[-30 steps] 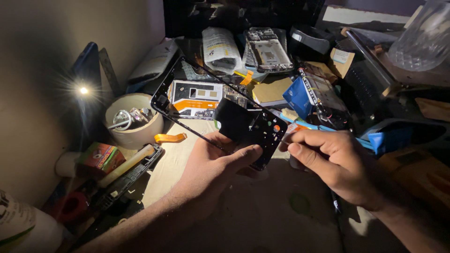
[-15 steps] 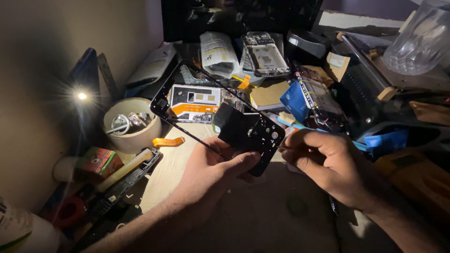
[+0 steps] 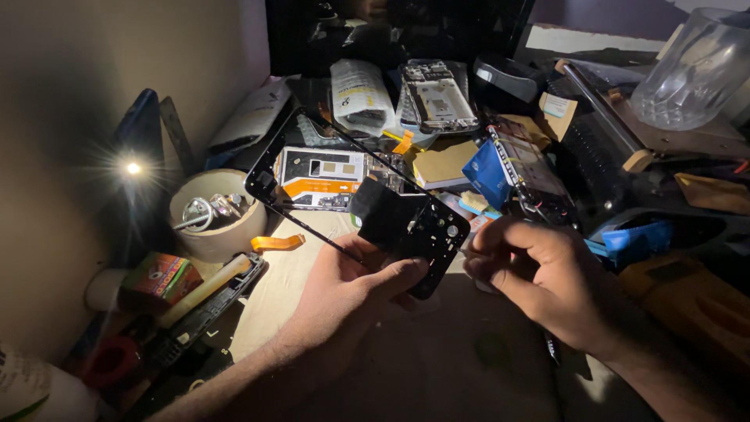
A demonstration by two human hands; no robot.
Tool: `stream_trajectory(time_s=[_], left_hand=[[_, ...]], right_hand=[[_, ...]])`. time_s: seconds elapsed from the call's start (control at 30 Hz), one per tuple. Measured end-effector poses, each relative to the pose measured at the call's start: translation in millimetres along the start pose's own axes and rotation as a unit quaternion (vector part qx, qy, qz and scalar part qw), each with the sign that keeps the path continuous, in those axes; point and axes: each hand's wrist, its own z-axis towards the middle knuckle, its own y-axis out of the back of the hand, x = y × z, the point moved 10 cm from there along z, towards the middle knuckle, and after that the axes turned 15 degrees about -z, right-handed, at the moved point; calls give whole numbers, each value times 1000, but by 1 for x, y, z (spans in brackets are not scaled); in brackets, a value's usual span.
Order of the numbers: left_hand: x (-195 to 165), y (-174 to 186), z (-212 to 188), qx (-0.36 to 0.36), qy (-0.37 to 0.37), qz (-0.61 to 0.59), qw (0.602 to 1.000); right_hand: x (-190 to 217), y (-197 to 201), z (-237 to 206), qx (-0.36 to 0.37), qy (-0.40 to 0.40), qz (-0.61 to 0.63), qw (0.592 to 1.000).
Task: The person works at a cluttered repair bench, using a screwdriver and a pry tool to open and disassemble a smartphone, removing its back cover and internal components and handling small parts by hand.
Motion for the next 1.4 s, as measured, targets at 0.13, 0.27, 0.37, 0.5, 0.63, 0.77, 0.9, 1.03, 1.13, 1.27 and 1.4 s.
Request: stream_trajectory(time_s=[0.13,0.27,0.37,0.5,0.63,0.77,0.9,1.03,1.13,1.27,1.4], left_hand=[[-5,-10,0,60,-25,-56,996],[-6,-11,1,70,-31,-57,995],[-2,2,3,4,-13,19,1000],[-3,-3,2,27,-18,-27,999],[-8,-11,1,74,-40,-33,996],[3,11,3,-31,5,13,999],[-3,1,5,17,-31,-27,999],[-5,-1,4,21,-25,-56,998],[-7,-5,3,34,-7,-98,995],[-2,-3,1,-13,55,-147,988],[-7,-6,-2,-23,61,-89,994]], right_hand=[[13,6,2,-17,28,-83,996],[9,5,2,13,-14,-210,978],[25,3,0,6,53,-153,987],[15,5,0,-4,3,-68,998],[22,11,0,-33,52,-113,992],[28,11,0,-45,92,-178,979],[20,5,2,-33,40,-125,991],[9,-7,0,12,-32,44,998],[2,-8,-1,34,-76,-37,996],[7,-5,1,43,-59,-41,996],[6,-4,2,55,-69,71,994]])
